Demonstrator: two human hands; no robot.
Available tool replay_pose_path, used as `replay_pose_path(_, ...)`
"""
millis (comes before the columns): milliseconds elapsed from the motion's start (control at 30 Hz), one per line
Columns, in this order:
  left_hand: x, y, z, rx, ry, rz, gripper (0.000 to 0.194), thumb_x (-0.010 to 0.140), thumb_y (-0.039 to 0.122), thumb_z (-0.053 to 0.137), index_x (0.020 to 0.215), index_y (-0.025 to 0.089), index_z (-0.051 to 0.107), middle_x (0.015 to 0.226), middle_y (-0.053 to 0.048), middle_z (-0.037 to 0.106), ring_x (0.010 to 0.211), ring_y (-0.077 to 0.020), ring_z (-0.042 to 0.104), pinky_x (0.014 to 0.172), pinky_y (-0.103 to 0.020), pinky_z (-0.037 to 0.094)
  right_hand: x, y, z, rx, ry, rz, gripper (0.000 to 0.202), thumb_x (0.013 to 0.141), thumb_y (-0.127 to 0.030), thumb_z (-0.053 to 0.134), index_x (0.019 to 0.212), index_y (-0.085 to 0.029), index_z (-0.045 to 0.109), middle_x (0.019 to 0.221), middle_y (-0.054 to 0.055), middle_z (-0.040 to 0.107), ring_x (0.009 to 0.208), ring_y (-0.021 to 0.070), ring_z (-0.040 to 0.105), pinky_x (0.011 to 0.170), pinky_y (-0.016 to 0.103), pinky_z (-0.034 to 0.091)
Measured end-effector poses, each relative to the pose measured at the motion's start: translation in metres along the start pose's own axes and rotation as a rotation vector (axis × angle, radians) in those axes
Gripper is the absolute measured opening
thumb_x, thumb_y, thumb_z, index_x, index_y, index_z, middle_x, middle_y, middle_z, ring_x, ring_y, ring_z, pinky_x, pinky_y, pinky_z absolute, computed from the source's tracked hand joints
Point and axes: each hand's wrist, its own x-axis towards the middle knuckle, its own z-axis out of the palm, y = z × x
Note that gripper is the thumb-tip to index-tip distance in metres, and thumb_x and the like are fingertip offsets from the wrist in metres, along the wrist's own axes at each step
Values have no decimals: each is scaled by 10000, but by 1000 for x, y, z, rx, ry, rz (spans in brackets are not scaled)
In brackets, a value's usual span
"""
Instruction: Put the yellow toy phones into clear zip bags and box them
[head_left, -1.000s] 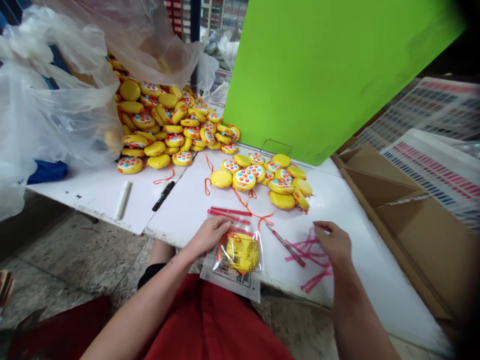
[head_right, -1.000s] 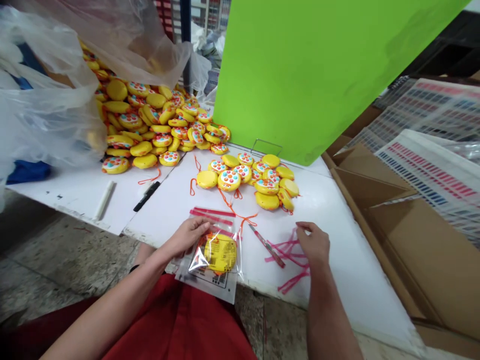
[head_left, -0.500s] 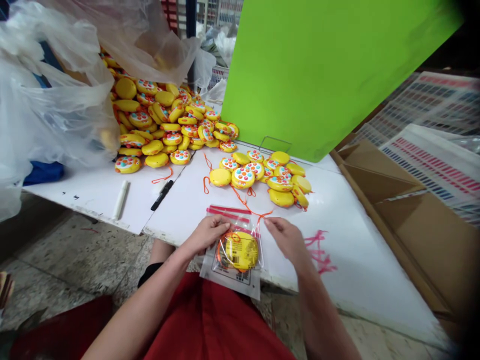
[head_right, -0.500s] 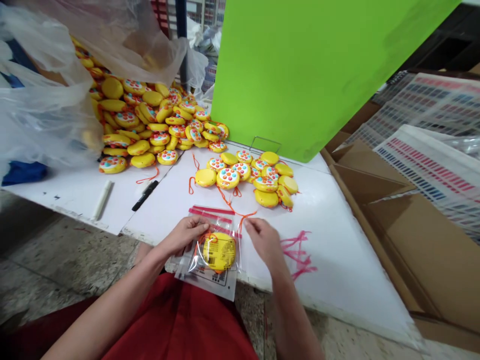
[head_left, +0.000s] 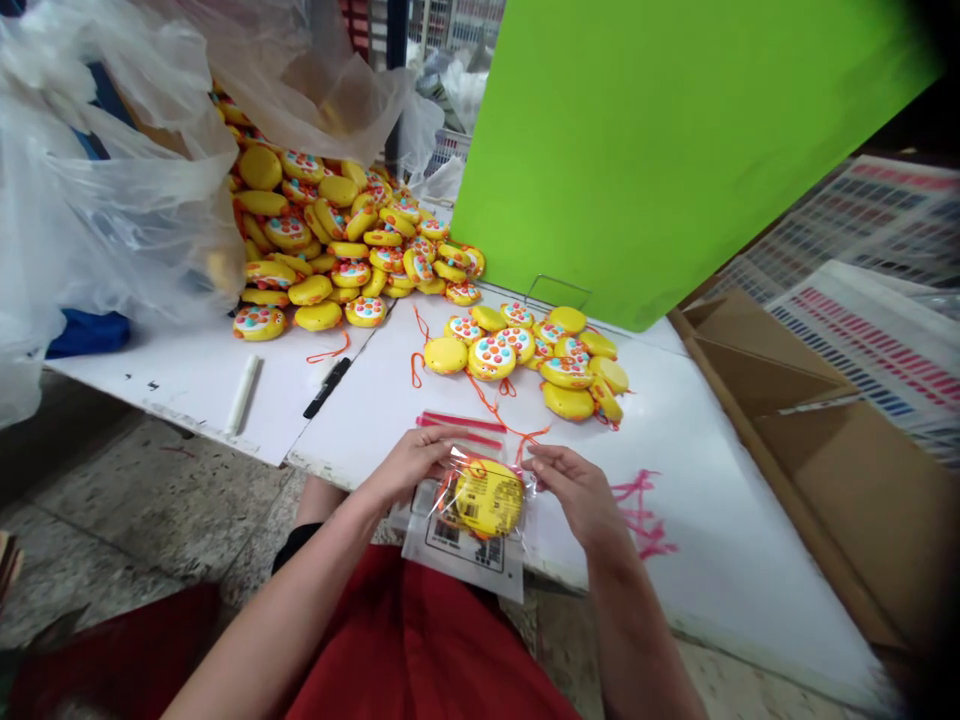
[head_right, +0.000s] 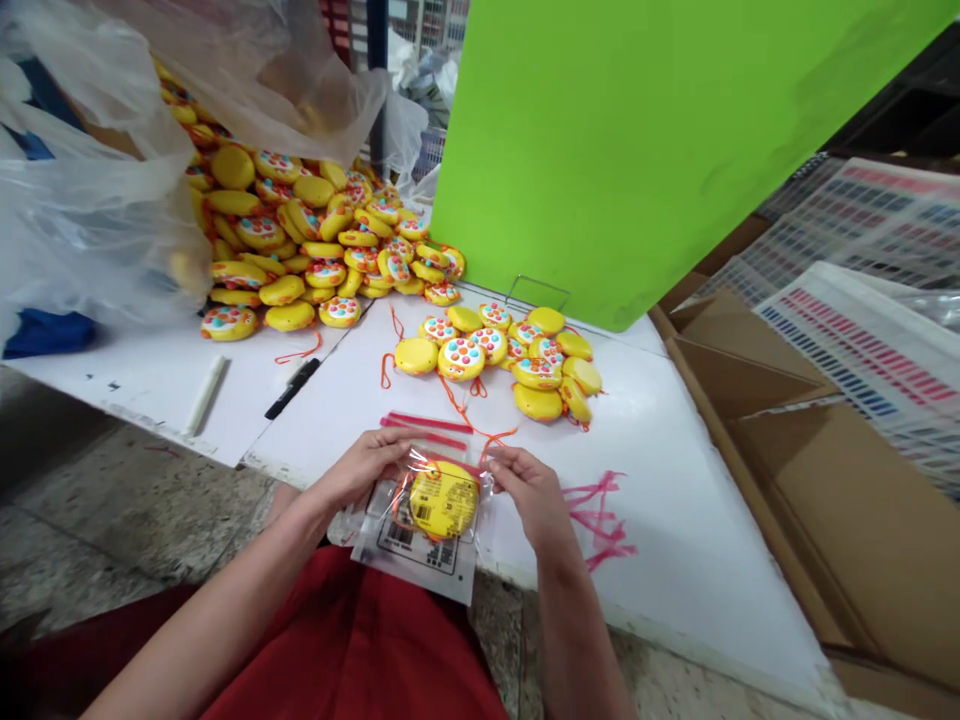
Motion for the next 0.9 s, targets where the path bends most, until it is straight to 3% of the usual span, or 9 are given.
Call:
replay_pose_path(167,-1,4,2,-19,75,-13,104,673,170,505,710,136,596,683,-14,578,614,-94,542,570,-196,458,-2,10,-9,-108,-7,-38,203,695,-343,685,813,-179,713,802,51,689,678,147,553,685,303,444)
replay_pose_path(233,-3,7,4,-22,81,11,83,658,181,475,653,142,549,653,-2,534,601,-92,515,543,-187,446,-2,8,-8,-17,-9,-22,214,691,-352,682,817,-180,703,797,53,683,693,156,562,682,304,449)
replay_pose_path(333,-7,11,6,-18,66,58,134,685,254,481,607,146,495,640,11,483,591,-91,475,530,-191,441,-3,1,0,176,-9,49,355,721,-458,642,943,-181,657,814,66,672,655,159,565,568,276,439)
replay_pose_path(400,-8,11,8,-13,83,75,214,703,300,513,567,156,431,600,34,426,556,-78,425,523,-189,430,-4,-3,7,128,-46,92,414,749,-522,605,971,-175,638,767,56,657,559,131,518,478,244,384)
replay_pose_path(500,-7,9,10,-14,137,69,280,706,329,560,555,166,389,556,56,387,523,-69,406,542,-200,432,-8,-6,13,-26,-148,76,373,749,-537,613,804,-169,637,615,1,583,472,97,431,431,227,332)
replay_pose_path(567,-7,8,12,-9,144,45,267,710,353,578,590,155,445,582,40,462,555,-83,475,601,-231,463,-10,-7,8,-42,-151,50,371,735,-543,625,730,-172,619,583,-11,553,476,102,438,432,231,350)
replay_pose_path(667,-6,5,12,62,134,-10,287,726,412,583,677,136,522,681,-9,578,621,-110,558,671,-275,486,-8,-9,-17,-13,83,31,367,706,-528,658,771,-168,631,644,16,597,520,126,504,461,254,420)
replay_pose_path(800,-5,0,12,182,129,5,341,735,458,585,640,155,457,726,-20,604,601,-101,553,609,-256,474,2,-20,-65,185,717,-336,368,750,-485,604,990,-206,597,964,64,640,710,182,632,659,369,538)
replay_pose_path(900,-3,-4,11,245,115,31,367,752,484,566,638,162,430,711,-12,592,583,-97,541,568,-236,458,17,-26,-88,134,864,-515,495,795,-457,531,1249,-277,454,1274,87,525,1005,241,614,879,471,494)
